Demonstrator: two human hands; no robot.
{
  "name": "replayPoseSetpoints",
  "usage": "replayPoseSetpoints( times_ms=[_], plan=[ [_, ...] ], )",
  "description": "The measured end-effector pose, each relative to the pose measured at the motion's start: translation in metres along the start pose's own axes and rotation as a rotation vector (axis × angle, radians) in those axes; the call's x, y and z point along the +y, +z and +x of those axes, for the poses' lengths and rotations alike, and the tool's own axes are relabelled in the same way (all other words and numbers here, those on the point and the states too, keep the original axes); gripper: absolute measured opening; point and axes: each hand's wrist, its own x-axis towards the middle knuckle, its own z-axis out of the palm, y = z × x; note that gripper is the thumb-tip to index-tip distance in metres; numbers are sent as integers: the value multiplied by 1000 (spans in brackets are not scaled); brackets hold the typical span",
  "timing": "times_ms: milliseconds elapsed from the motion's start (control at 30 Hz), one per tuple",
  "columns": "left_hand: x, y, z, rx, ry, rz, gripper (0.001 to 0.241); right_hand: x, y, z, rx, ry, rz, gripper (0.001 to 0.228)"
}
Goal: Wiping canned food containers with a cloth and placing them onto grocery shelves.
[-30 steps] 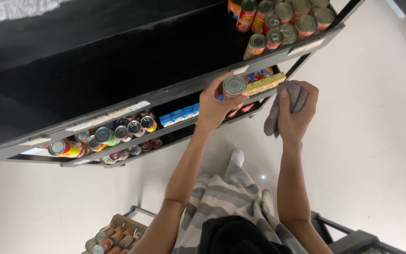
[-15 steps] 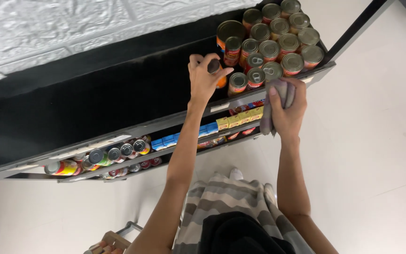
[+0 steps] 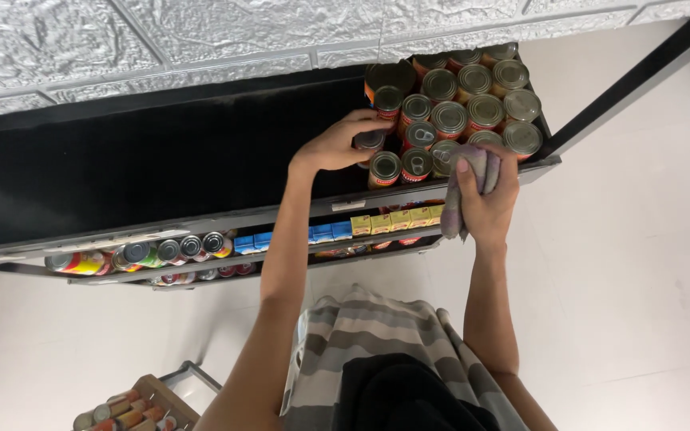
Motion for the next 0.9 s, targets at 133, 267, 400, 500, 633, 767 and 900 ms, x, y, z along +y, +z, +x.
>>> replayPoseSetpoints(
  times_ms=[133,267,400,500,633,767,900],
  plan=[
    [2,-14,0,-237,-5,-51,55,11,-6,4,4,-11,15,35],
    [7,-22,-3,-282,11,40,62,16,-13,8,0,13,40,35],
    [8,-16,-8,-209,10,143,69,18,-21,7,15,24,33,34],
    [28,-15,-16,-83,-134,215,61,22,-25,5,29,26,33,34],
    [6,-4,-17,-49,3,169,75,26,-29,2,20,68,37,35],
    [9,-1,-15,-74,50,-15,74,26,-25,1,11,57,62,35],
    [1,24,-8,71,112,21,68,27,-20,-1,-22,13,85,35]
  ],
)
